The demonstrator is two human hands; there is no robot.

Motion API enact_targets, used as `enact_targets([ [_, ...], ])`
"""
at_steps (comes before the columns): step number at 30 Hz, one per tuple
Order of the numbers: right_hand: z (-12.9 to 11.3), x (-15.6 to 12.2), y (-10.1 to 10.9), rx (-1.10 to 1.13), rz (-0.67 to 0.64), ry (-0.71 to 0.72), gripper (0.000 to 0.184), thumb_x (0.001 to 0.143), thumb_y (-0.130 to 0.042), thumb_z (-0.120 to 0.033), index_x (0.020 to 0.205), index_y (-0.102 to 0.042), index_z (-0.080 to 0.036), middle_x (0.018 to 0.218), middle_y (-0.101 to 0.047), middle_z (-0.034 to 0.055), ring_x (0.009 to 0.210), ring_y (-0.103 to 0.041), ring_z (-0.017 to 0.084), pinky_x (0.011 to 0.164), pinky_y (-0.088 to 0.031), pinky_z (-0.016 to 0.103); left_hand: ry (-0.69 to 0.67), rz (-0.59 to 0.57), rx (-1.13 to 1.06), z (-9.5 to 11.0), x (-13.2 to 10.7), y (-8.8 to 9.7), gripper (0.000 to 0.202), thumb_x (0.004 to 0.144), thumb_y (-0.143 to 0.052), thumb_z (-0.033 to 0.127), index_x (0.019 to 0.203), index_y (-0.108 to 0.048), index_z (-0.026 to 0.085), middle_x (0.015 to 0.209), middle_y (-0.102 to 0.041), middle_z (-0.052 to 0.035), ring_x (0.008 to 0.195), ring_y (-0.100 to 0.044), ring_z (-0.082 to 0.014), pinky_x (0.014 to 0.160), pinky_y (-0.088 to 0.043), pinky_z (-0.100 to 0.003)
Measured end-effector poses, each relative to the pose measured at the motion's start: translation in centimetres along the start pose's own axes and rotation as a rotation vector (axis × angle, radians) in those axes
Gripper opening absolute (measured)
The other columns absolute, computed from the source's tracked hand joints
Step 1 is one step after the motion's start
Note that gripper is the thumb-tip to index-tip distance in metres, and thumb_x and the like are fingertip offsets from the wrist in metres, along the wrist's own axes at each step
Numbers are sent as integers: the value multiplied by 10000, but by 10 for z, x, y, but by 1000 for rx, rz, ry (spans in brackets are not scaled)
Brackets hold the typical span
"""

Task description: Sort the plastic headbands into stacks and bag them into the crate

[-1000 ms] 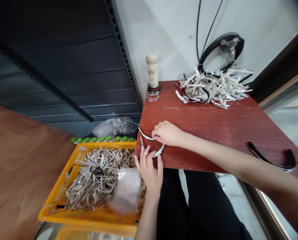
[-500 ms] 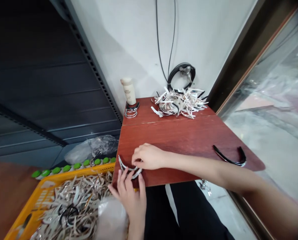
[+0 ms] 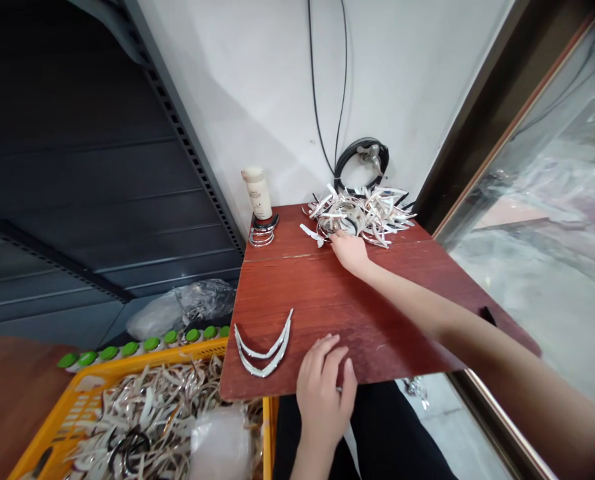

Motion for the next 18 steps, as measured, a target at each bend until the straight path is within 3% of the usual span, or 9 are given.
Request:
enact_targets([
  [5,-3,-2,9,42,66,47,361,1017,-322,-218,1062,-673,-147,1150,-643,160,995,-621,255,724,-448,309,13,-17,102,-5,-2,-14,197,900,-539,146,1063,-637,197,1125,-702,-80,1040,-667,-207,874,-557,-329],
  [8,0,-13,36,238,194,88,306,1019,-363,-260,1122,-627,-146,1098,-664,123,1026,-587,235,808,-433,306,44,12,156,-6,-3,-12,267,907,-545,182,1166,-613,181,1196,-679,-105,1078,-656,-216,890,-546,-324],
  [11,-7,-44,73,566,231,274,264,1005,-420,-278,1044,-651,-157,997,-698,84,923,-587,207,849,-407,304,133,56,211,-13,-6,-6,453,921,-545,249,1359,-498,141,1330,-603,-157,1213,-593,-253,938,-530,-357],
  [14,-39,-96,91,694,-28,568,272,1005,-460,-309,926,-696,-199,937,-725,37,842,-584,177,863,-374,308,165,86,215,-17,-9,-3,572,939,-519,277,1470,-370,122,1428,-518,-192,1334,-497,-279,1011,-489,-404],
  [16,-64,-138,87,660,-259,731,254,995,-492,-282,865,-699,-212,859,-722,8,814,-565,165,848,-357,307,120,57,203,-14,-8,-7,579,952,-496,278,1492,-343,135,1436,-519,-180,1345,-488,-272,1031,-475,-408],
  [18,-82,-167,75,554,-365,842,251,978,-509,-240,800,-682,-197,795,-699,11,809,-541,168,834,-345,315,70,-13,214,-10,-6,-16,578,959,-489,285,1500,-341,148,1415,-554,-154,1320,-516,-260,1041,-470,-398],
])
Point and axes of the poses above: each hand's wrist, its own x-axis towards the middle knuckle, its own y-axis out of the back of the hand, z = x × y, the point moved 10 cm from there along x, towards the middle knuckle
